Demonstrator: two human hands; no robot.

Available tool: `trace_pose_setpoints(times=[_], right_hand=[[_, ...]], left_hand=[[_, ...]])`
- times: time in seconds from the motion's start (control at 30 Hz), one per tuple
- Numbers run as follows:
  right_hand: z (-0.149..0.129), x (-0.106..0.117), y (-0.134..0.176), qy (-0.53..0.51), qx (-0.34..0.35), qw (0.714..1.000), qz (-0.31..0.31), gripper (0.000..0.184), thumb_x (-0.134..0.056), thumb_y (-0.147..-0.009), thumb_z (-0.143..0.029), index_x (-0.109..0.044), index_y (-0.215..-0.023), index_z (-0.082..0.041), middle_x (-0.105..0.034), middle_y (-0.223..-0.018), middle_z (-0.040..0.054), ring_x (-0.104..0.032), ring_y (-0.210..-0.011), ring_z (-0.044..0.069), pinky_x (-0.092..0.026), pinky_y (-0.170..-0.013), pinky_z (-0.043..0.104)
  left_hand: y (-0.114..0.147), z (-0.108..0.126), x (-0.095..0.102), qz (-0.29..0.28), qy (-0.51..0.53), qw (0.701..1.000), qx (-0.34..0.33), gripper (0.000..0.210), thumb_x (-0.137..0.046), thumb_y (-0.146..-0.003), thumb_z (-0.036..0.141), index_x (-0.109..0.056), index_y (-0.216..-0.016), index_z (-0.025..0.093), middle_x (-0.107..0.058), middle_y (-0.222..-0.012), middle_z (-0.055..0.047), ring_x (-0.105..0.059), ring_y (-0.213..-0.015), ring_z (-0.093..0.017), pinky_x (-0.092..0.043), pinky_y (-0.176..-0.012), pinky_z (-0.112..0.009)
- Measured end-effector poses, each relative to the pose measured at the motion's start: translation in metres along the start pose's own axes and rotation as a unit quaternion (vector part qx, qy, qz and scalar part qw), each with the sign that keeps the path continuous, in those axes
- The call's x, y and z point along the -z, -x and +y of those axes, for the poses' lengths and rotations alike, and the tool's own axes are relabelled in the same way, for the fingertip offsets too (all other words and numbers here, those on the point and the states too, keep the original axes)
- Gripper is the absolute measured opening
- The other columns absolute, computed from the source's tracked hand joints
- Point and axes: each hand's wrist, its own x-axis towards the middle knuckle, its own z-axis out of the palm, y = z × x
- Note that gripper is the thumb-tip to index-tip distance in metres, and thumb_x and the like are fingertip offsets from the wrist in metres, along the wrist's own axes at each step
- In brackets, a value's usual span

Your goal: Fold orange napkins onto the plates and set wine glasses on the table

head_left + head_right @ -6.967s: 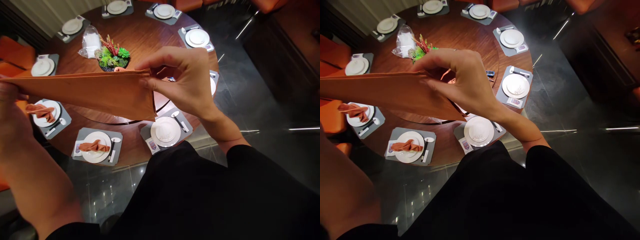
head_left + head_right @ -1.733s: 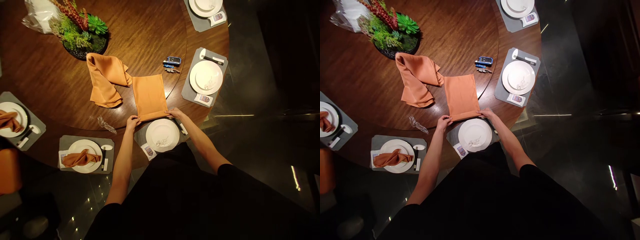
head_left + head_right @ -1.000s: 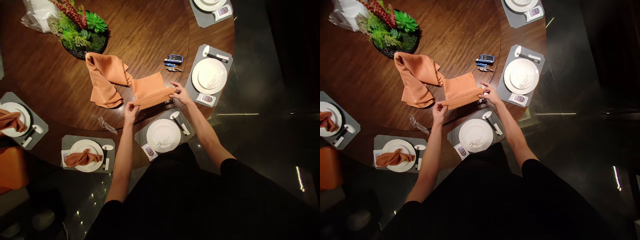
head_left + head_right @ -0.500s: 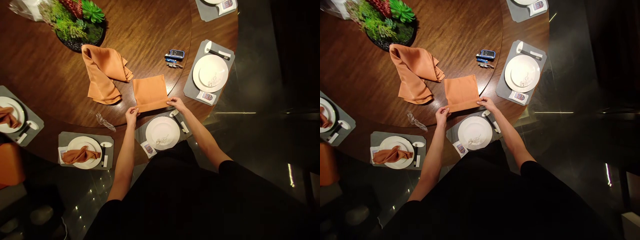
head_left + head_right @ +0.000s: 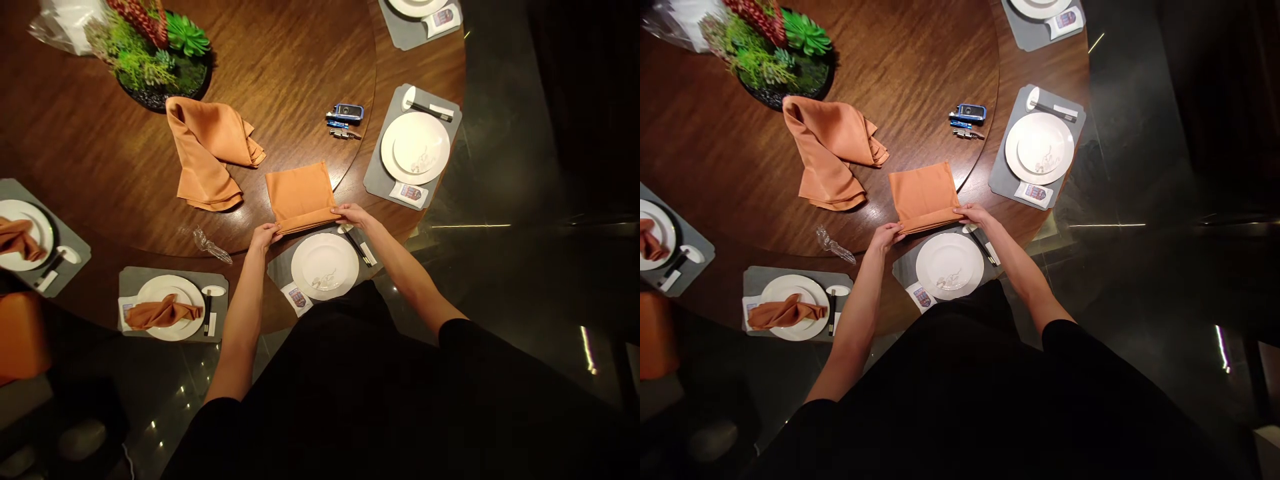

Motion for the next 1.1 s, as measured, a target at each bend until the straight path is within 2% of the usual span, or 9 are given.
trace_pose_setpoints(times=[0.2, 0.3, 0.4, 0.53, 0.63, 0.77, 0.9, 1.0, 1.1], right_hand=[[-0.007, 0.006, 0.005, -0.003, -0.059, 0.998, -0.026, 0.034, -0.099, -0.079, -0.015, -0.065, -0.084, -0.013, -0.073, -0.084, 0.0020, -0.073, -0.075, 0.010, -0.069, -0.066, 0.017], [-0.009, 0.010, 0.007, 0.005, -0.092, 0.995, -0.043, 0.034, -0.101, -0.076, -0.017, -0.070, -0.087, -0.011, -0.077, -0.085, 0.0053, -0.076, -0.074, 0.011, -0.069, -0.066, 0.017], [-0.011, 0.014, 0.014, 0.022, -0.071, 0.995, -0.071, 0.034, -0.104, -0.070, -0.017, -0.075, -0.087, -0.012, -0.080, -0.085, 0.0058, -0.076, -0.072, 0.012, -0.067, -0.063, 0.015], [-0.020, 0.018, 0.037, 0.039, 0.054, 0.995, -0.079, 0.048, -0.111, -0.053, -0.024, -0.081, -0.089, -0.015, -0.082, -0.087, 0.0033, -0.076, -0.077, 0.014, -0.067, -0.075, 0.022], [-0.035, 0.021, 0.072, 0.074, 0.187, 0.976, -0.079, 0.054, -0.112, -0.046, -0.040, -0.083, -0.086, -0.017, -0.081, -0.093, 0.0023, -0.075, -0.089, 0.018, -0.065, -0.090, 0.030], [-0.058, 0.022, 0.138, 0.157, 0.328, 0.928, -0.079, 0.054, -0.107, -0.053, -0.055, -0.084, -0.086, -0.020, -0.075, -0.110, 0.0044, -0.072, -0.105, 0.022, -0.063, -0.093, 0.036], [-0.077, 0.013, 0.193, 0.214, 0.447, 0.866, -0.068, 0.045, -0.104, -0.063, -0.057, -0.084, -0.087, -0.025, -0.069, -0.123, 0.0044, -0.067, -0.124, 0.027, -0.060, -0.105, 0.045], [-0.087, 0.002, 0.215, 0.201, 0.546, 0.811, -0.067, 0.040, -0.104, -0.065, -0.058, -0.083, -0.083, -0.029, -0.067, -0.134, 0.0028, -0.059, -0.143, 0.032, -0.056, -0.116, 0.053], [-0.087, -0.007, 0.234, 0.158, 0.598, 0.780, -0.098, 0.036, -0.103, -0.067, -0.057, -0.083, -0.081, -0.030, -0.074, -0.123, 0.0024, -0.064, -0.141, 0.033, -0.059, -0.115, 0.056]], left_hand=[[0.012, 0.000, 0.007, -0.048, 0.062, 0.992, 0.103, 0.020, -0.089, -0.078, 0.000, -0.075, -0.087, 0.010, -0.078, -0.092, -0.009, -0.076, -0.086, -0.014, -0.068, -0.078, -0.019], [0.022, -0.001, 0.009, -0.071, 0.045, 0.990, 0.110, 0.018, -0.090, -0.077, 0.002, -0.077, -0.087, 0.010, -0.078, -0.091, -0.010, -0.075, -0.085, -0.014, -0.068, -0.079, -0.020], [0.036, -0.003, 0.010, -0.076, 0.023, 0.996, 0.027, 0.023, -0.096, -0.072, 0.012, -0.077, -0.085, 0.013, -0.079, -0.096, -0.009, -0.076, -0.090, -0.016, -0.069, -0.084, -0.026], [0.064, -0.004, 0.016, -0.033, 0.001, 0.986, -0.162, 0.034, -0.098, -0.069, 0.035, -0.080, -0.091, 0.016, -0.080, -0.099, -0.007, -0.075, -0.091, -0.019, -0.068, -0.087, -0.035], [0.100, 0.002, 0.028, 0.021, -0.048, 0.937, -0.344, 0.037, -0.096, -0.072, 0.048, -0.081, -0.088, 0.018, -0.077, -0.092, -0.005, -0.074, -0.091, -0.022, -0.064, -0.091, -0.039], [0.166, 0.016, 0.048, 0.066, -0.071, 0.822, -0.561, 0.042, -0.095, -0.076, 0.058, -0.075, -0.082, 0.021, -0.075, -0.116, -0.008, -0.072, -0.114, -0.026, -0.060, -0.102, -0.043], [0.218, 0.029, 0.059, 0.079, -0.042, 0.762, -0.641, 0.043, -0.088, -0.085, 0.060, -0.068, -0.087, 0.022, -0.076, -0.098, -0.004, -0.074, -0.090, -0.020, -0.061, -0.083, -0.037], [0.239, 0.038, 0.062, 0.138, -0.029, 0.726, -0.673, 0.040, -0.087, -0.086, 0.056, -0.066, -0.088, 0.021, -0.071, -0.081, 0.000, -0.069, -0.074, -0.016, -0.056, -0.072, -0.032], [0.263, 0.045, 0.067, 0.211, -0.023, 0.689, -0.693, 0.037, -0.086, -0.085, 0.051, -0.064, -0.085, 0.022, -0.067, -0.076, 0.002, -0.064, -0.066, -0.016, -0.054, -0.066, -0.033]])
